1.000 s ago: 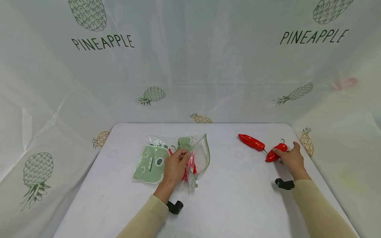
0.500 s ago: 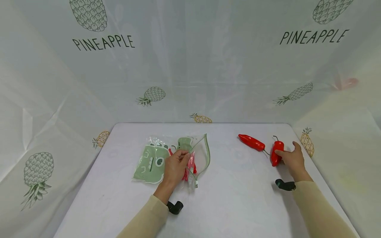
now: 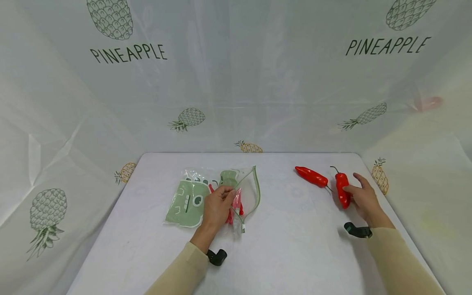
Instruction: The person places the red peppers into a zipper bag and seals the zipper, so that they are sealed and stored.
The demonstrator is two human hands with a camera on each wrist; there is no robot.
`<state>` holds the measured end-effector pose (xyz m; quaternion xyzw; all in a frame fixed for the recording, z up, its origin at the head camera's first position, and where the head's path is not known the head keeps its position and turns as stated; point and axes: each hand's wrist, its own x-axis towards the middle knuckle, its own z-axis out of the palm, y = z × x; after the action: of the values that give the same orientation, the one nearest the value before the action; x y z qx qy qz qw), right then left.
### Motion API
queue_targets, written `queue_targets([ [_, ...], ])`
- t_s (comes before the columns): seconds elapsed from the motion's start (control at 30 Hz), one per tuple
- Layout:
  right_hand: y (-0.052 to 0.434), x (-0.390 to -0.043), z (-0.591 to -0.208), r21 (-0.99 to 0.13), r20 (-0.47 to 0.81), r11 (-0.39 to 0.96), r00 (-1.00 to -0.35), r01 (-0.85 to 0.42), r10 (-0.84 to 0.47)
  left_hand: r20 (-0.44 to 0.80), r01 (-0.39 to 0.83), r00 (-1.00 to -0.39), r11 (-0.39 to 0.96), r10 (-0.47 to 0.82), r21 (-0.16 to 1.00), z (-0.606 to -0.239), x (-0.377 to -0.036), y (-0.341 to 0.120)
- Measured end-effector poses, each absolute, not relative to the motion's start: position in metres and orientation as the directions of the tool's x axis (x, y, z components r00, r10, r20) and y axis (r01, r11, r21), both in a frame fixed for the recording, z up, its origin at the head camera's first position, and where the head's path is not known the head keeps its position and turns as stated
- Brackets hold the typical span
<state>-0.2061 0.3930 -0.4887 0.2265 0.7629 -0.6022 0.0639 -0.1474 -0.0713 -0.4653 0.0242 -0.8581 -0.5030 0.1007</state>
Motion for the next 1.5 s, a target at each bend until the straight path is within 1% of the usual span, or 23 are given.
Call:
queue_targets([
  [0.1, 0.390, -0.202, -0.487, -0.911, -0.341, 0.179, -0.922, 0.373, 0.186, 0.149, 0.060, -0.978, 0.490, -0.144, 0.869, -0.465, -0.147, -0.071],
  [0.2, 0.386, -0.199, -0.486, -0.926, -0.312, 0.177, -0.939, 0.334, 0.143, 0.144, 0.058, -0.979, 0.485, -0.143, 0.873, -0.466, -0.146, -0.071],
  [0.4, 0.373, -0.197, -0.484, -0.939, -0.277, 0.158, -0.945, 0.305, 0.174, 0.151, 0.063, -0.978, 0.491, -0.141, 0.869, -0.466, -0.147, -0.072],
  [0.67, 0.350, -0.190, -0.475, -0.966, -0.206, 0.130, -0.968, 0.225, 0.143, 0.149, 0.062, -0.979, 0.493, -0.139, 0.868, -0.462, -0.146, -0.072],
  [0.9, 0.330, -0.187, -0.468, -0.962, -0.147, 0.204, -0.974, 0.182, 0.174, 0.156, 0.067, -0.978, 0.503, -0.138, 0.862, -0.460, -0.147, -0.074],
  [1.0, 0.320, -0.186, -0.462, -0.963, -0.123, 0.216, -0.976, 0.160, 0.178, 0.153, 0.064, -0.979, 0.504, -0.136, 0.862, -0.460, -0.146, -0.074],
  [1.27, 0.292, -0.180, -0.449, -0.969, -0.066, 0.231, -0.993, 0.088, 0.102, 0.153, 0.073, -0.980, 0.486, -0.127, 0.871, -0.457, -0.147, -0.074],
  [1.5, 0.269, -0.176, -0.442, -0.980, -0.049, 0.190, -0.998, 0.053, 0.025, 0.171, 0.090, -0.977, 0.490, -0.124, 0.867, -0.454, -0.149, -0.074],
])
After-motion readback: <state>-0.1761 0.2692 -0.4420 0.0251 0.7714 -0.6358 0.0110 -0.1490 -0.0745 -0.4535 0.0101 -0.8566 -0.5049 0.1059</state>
